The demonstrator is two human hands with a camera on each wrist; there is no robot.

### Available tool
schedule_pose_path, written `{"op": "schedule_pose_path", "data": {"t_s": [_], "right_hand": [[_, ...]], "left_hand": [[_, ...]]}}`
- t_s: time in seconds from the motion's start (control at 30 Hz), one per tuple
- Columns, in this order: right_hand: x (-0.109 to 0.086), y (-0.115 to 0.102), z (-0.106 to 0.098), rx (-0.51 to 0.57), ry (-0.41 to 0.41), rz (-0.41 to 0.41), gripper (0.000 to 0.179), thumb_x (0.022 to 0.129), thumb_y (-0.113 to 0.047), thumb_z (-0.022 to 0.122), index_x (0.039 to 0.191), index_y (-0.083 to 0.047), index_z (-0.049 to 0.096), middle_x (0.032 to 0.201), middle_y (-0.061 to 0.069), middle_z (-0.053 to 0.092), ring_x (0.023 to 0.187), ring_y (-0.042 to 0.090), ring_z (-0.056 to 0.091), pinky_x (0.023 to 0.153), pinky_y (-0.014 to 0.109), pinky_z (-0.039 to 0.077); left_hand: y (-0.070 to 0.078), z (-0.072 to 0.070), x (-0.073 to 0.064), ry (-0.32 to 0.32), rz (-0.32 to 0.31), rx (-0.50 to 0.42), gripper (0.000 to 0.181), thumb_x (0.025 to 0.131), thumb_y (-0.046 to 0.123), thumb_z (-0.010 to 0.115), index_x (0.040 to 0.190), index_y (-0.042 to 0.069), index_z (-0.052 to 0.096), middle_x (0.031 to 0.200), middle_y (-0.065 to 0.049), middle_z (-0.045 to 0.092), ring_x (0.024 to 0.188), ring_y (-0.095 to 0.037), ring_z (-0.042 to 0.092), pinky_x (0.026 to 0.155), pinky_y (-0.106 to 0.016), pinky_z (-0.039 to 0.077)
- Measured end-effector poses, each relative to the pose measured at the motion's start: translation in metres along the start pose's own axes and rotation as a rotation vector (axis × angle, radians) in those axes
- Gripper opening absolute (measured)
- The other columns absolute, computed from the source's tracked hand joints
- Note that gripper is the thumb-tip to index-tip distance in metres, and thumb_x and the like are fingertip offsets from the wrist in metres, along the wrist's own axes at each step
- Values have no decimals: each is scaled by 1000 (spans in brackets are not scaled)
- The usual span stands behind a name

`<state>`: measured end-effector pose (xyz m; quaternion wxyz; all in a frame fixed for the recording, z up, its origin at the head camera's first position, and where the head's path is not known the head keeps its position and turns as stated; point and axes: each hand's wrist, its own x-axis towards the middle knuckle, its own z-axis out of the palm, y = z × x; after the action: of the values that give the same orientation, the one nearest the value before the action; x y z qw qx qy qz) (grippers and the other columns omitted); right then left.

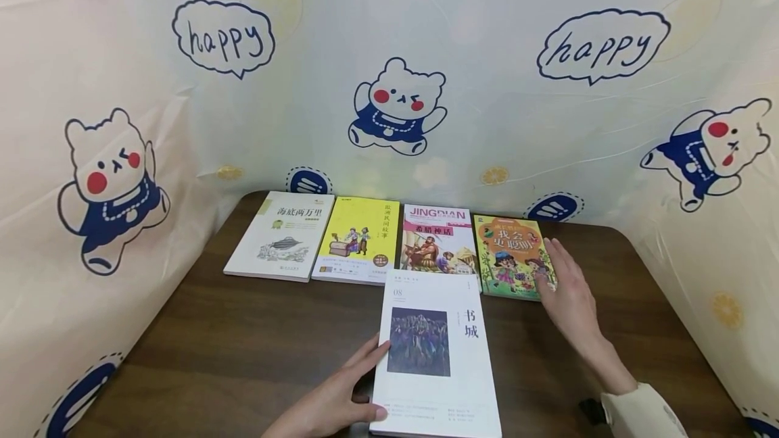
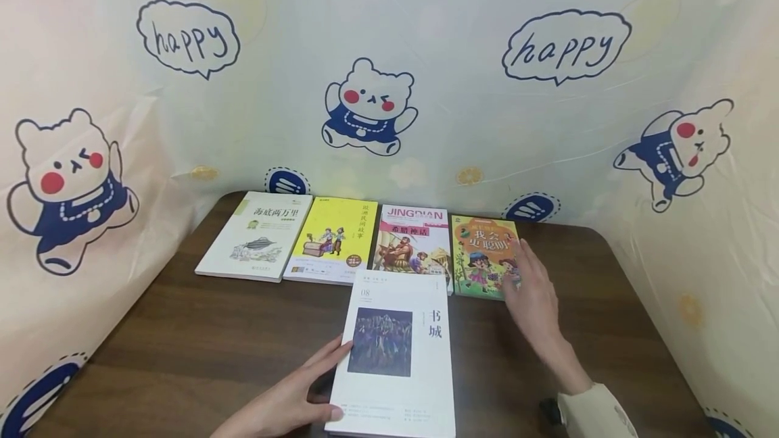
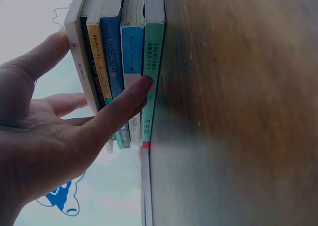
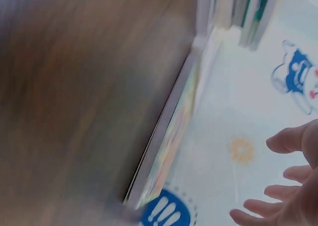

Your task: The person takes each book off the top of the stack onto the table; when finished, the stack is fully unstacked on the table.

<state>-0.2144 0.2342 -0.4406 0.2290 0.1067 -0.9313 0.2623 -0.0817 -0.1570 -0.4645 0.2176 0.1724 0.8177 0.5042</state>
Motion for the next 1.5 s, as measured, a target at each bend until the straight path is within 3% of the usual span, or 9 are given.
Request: {"op": "schedule_pose_path", "data": {"t_s": [0.17, 0.27, 0.43, 0.6, 0.77, 1.03, 1.27, 1.5], "right_hand": [[-26, -28, -5, 123, -92, 8, 72, 90, -11, 67, 152, -12, 30, 151, 23, 31, 131, 48, 35, 96, 66, 37], [-45, -47, -4, 195, -187, 23, 75, 92, -23, 67, 154, -22, 24, 155, 18, 26, 135, 45, 32, 99, 64, 36], [-71, -75, 2, 231, -329, 12, 81, 90, -34, 69, 154, -32, 20, 159, 10, 18, 137, 43, 30, 95, 65, 39], [-77, -91, 8, 244, -444, 10, 82, 86, -36, 72, 153, -27, 26, 161, 7, 14, 139, 40, 29, 95, 63, 42], [-78, -97, 10, 262, -560, 63, 86, 84, -48, 71, 154, -30, 23, 162, 6, 9, 141, 38, 24, 97, 64, 39], [-82, -101, 12, 280, -612, 134, 93, 80, -46, 75, 154, -27, 23, 161, 12, 7, 141, 40, 23, 98, 62, 39], [-84, -102, 12, 302, -608, 188, 96, 77, -41, 80, 154, -27, 25, 159, 18, 14, 137, 44, 29, 96, 62, 41], [-87, -91, 9, 379, -625, 190, 91, 78, -37, 79, 153, -22, 29, 152, 21, 31, 135, 43, 33, 99, 60, 39]], "left_hand": [[0, 1, 0, -3, 1, 17, 87, 82, 36, 75, 153, 24, 27, 159, -15, 14, 139, -43, 22, 100, -53, 37], [-1, 1, 1, -6, 2, 28, 86, 83, 37, 75, 154, 24, 27, 159, -15, 14, 138, -43, 23, 99, -52, 38], [-2, -2, 2, -5, 28, 25, 86, 85, 38, 73, 154, 23, 25, 159, -16, 12, 138, -44, 24, 95, -40, 47], [0, -6, 5, 32, 43, -17, 86, 84, 34, 75, 154, 26, 26, 160, -16, 9, 138, -44, 24, 91, -37, 52], [1, -7, 9, 43, 25, -40, 87, 82, 32, 76, 153, 26, 27, 159, -17, 9, 137, -42, 27, 90, -38, 52], [0, -4, 11, 33, 34, -56, 87, 82, 32, 77, 153, 24, 28, 159, -17, 8, 137, -40, 26, 89, -38, 53], [0, -7, 9, -5, 20, -41, 84, 84, 37, 74, 152, 30, 27, 160, -14, 6, 138, -41, 25, 90, -42, 52], [-3, -8, 8, -14, 37, -32, 84, 87, 35, 71, 154, 25, 23, 160, -13, 8, 132, -41, 38, 90, -43, 52]]}}
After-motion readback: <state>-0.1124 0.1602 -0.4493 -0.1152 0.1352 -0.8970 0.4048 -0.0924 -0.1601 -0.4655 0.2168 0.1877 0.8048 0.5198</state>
